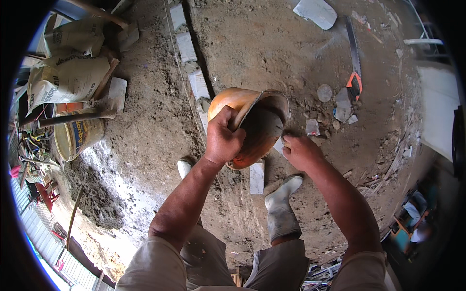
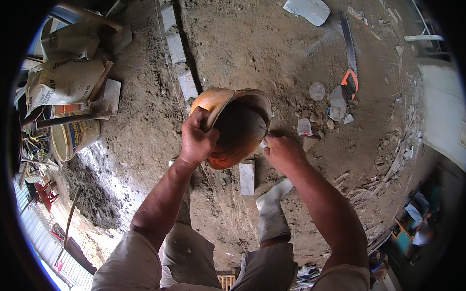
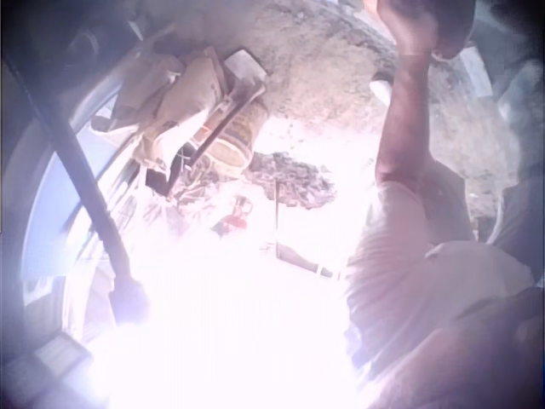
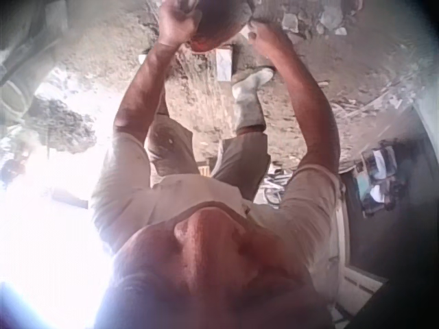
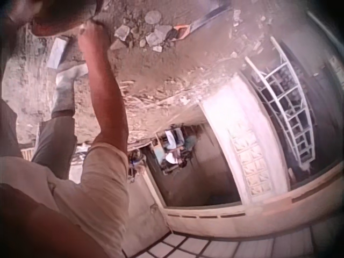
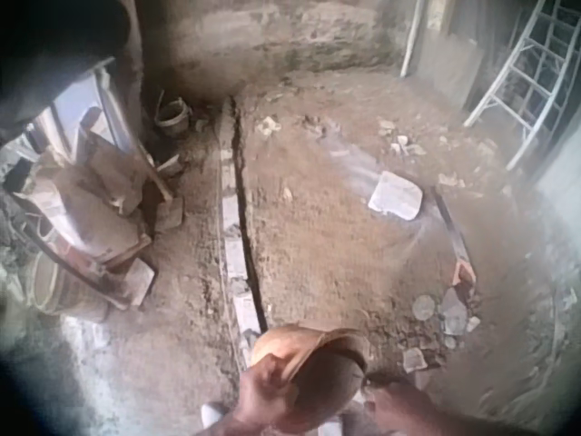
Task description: The person scoops wet cement from a bucket using a trowel and spreads it along a line on the ground. They then place rectangular bricks into the cement, aligning them in a row. The person repeats this process, adding more cement and bricks to extend the line.
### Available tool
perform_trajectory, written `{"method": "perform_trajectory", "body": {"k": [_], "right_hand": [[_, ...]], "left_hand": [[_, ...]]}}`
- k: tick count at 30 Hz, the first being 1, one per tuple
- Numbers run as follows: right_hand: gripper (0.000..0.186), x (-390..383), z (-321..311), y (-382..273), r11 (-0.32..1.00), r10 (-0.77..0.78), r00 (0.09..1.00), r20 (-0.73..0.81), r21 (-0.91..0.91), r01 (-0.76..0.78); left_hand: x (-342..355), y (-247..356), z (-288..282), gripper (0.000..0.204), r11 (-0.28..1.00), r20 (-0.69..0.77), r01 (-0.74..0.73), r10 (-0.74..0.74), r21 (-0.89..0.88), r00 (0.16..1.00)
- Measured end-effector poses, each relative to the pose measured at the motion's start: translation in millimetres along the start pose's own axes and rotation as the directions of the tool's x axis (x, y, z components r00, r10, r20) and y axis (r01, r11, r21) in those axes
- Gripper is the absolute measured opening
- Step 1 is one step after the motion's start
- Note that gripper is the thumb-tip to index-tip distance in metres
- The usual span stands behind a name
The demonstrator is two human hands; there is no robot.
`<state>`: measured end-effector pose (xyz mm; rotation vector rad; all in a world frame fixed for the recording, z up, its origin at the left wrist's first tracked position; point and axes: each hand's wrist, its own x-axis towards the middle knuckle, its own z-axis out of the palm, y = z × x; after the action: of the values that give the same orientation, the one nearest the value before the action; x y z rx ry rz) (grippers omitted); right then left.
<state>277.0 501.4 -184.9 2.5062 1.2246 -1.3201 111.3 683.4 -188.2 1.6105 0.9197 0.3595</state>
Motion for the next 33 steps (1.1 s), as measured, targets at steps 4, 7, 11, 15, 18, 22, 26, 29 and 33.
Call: {"method": "perform_trajectory", "body": {"k": [4, 7, 11, 15, 18, 22, 26, 29, 33], "right_hand": [[0.045, 4, 16, -32, 0.962, -0.201, 0.967, 0.154, 0.219, 0.165], [0.051, 11, 39, -66, 0.927, -0.257, 0.931, 0.258, 0.339, 0.162], [0.048, 16, 70, -121, 0.816, -0.406, 0.873, 0.271, 0.537, 0.213], [0.043, 25, 94, -156, 0.735, -0.482, 0.862, 0.159, 0.608, 0.299], [0.042, 24, 86, -184, 0.706, -0.373, 0.837, 0.401, 0.708, -0.024], [0.047, 21, 108, -190, 0.574, -0.421, 0.800, 0.427, 0.809, -0.130], [0.045, 12, 135, -187, 0.538, -0.307, 0.916, 0.260, 0.841, -0.058], [0.040, 15, 150, -192, 0.506, -0.184, 0.963, 0.196, 0.859, -0.078], [0.043, 32, 178, -192, 0.437, 0.032, 0.998, 0.056, 0.897, -0.064]], "left_hand": [[-9, -14, -68, 0.021, 0.992, 0.044, 0.068, -0.064, -0.105, 0.997], [-17, -27, -111, 0.022, 0.980, 0.061, 0.111, -0.102, -0.166, 0.993], [-22, -48, -163, 0.023, 0.962, 0.010, 0.150, -0.151, -0.227, 0.988], [-29, -83, -204, 0.023, 0.941, -0.106, 0.108, -0.149, -0.321, 0.983], [-39, -97, -232, 0.021, 0.935, -0.221, 0.130, -0.211, -0.331, 0.952], [-63, -137, -259, 0.020, 0.863, -0.393, 0.139, -0.358, -0.486, 0.847], [-81, -189, -272, 0.020, 0.810, -0.490, 0.128, -0.464, -0.573, 0.738], [-80, -217, -275, 0.020, 0.829, -0.554, 0.154, -0.484, -0.537, 0.678], [-83, -249, -283, 0.021, 0.800, -0.583, 0.175, -0.549, -0.573, 0.599]]}}
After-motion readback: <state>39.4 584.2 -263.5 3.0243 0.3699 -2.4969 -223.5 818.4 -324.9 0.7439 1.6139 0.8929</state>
